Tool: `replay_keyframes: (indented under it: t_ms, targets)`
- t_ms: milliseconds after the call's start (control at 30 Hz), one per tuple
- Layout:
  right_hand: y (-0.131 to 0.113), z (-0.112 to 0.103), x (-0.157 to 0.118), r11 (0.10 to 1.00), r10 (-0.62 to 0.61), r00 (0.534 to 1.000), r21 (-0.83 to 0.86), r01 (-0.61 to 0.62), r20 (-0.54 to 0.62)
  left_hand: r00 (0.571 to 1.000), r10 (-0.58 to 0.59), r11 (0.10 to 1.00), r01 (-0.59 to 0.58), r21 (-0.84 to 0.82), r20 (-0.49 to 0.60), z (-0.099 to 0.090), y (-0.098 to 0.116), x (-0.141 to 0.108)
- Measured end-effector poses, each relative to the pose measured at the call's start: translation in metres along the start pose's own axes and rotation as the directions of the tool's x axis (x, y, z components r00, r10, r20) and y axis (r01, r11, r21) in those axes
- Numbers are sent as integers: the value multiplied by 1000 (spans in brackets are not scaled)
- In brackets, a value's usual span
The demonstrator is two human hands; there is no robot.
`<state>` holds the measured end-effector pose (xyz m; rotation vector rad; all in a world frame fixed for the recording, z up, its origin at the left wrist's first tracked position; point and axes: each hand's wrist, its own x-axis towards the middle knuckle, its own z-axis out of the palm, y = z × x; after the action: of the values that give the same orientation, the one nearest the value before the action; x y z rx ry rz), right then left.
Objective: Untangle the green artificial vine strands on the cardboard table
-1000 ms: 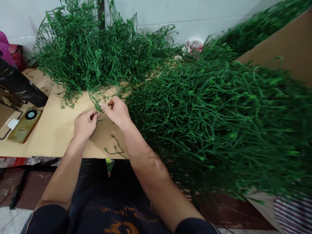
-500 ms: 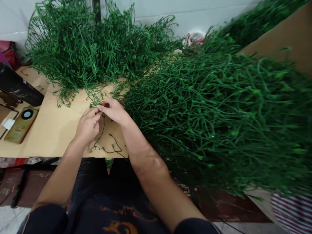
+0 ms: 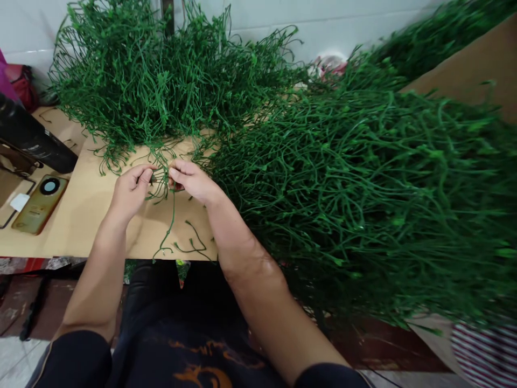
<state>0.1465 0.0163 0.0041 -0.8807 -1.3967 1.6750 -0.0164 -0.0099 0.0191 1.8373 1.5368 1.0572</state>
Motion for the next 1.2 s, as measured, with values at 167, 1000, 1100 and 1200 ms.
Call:
replay_keyframes:
  t_ms: [167, 1000, 1100, 1200]
  targets:
    - [5, 1, 3, 992, -1, 1000, -127, -1, -21, 998, -52, 990, 57, 126, -44, 0, -3, -8]
    - [23, 11, 6, 666, -211, 975, -740, 93, -68, 949, -181, 961, 226, -160, 258, -19, -4, -41]
    - [27, 10, 8, 637, -222, 975, -756, 147, 3, 962, -184, 862, 258, -436, 204, -14, -2, -47]
    - [33, 10, 12, 556, -259, 960, -795, 240, 109, 969, -229, 696, 232, -679, 97, -13, -5, -53]
